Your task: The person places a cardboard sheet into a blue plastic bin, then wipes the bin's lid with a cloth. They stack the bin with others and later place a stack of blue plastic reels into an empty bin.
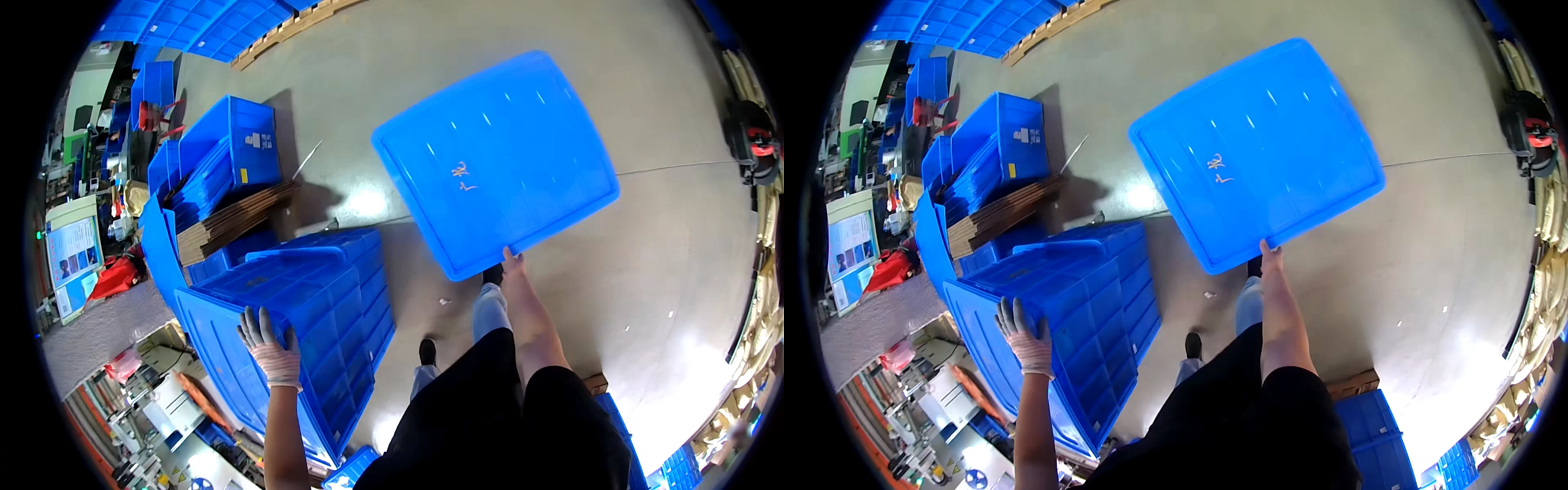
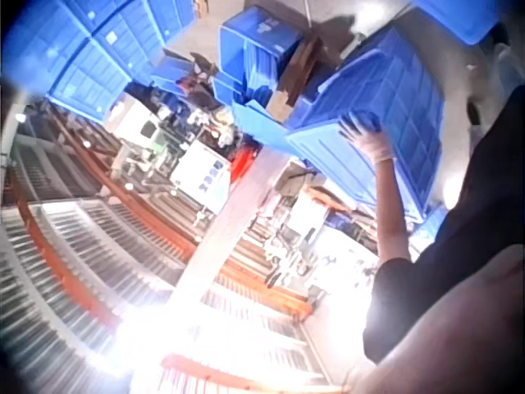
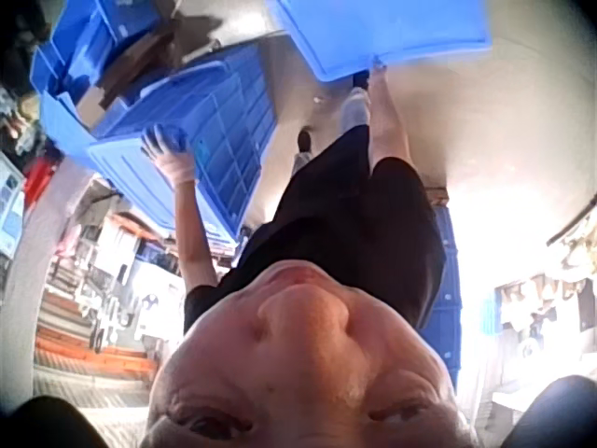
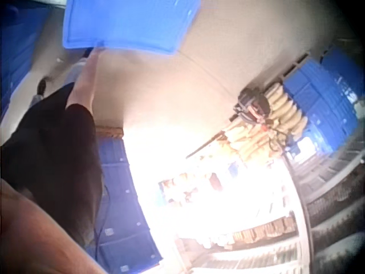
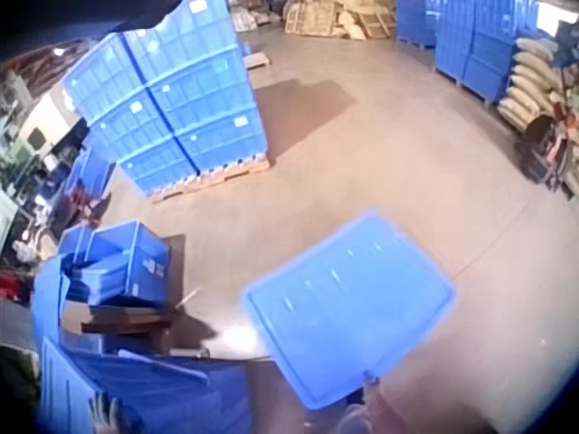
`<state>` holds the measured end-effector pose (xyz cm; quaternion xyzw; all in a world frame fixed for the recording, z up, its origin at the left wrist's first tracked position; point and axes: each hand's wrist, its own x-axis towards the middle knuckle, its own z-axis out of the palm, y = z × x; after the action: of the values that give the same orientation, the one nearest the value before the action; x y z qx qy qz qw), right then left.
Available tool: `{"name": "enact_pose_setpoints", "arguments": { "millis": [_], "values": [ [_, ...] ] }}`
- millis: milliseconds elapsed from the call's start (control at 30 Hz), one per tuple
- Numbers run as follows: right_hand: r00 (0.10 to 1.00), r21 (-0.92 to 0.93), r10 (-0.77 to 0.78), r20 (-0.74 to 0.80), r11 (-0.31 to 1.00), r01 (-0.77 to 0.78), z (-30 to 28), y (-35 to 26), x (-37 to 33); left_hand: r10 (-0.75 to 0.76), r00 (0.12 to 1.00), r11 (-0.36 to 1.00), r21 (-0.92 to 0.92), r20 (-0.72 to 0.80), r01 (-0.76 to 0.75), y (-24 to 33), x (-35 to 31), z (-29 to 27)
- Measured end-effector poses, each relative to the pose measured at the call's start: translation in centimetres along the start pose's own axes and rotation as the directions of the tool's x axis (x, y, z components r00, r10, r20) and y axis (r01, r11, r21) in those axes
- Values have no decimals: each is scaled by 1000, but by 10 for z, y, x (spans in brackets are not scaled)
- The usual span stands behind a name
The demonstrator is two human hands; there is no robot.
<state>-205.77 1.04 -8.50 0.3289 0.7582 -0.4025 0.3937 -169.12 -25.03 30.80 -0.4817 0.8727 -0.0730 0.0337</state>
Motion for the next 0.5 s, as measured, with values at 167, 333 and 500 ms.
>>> {"name": "enact_pose_setpoints", "arguments": {
  "millis": [167,333,500],
  "values": [
    [938,561,-95,334,820,-117,13,14,13,21,999,999,-25,-33,-22,-2,-1,3],
    [917,613,-95,387,769,-179,22,7,-4,3,1000,1000,-12,-12,-3,-4,5,4],
    [923,534,-203,328,845,-4,6,-41,-45,-3,1000,1000,-29,25,4,0,6,-3]
  ]
}}
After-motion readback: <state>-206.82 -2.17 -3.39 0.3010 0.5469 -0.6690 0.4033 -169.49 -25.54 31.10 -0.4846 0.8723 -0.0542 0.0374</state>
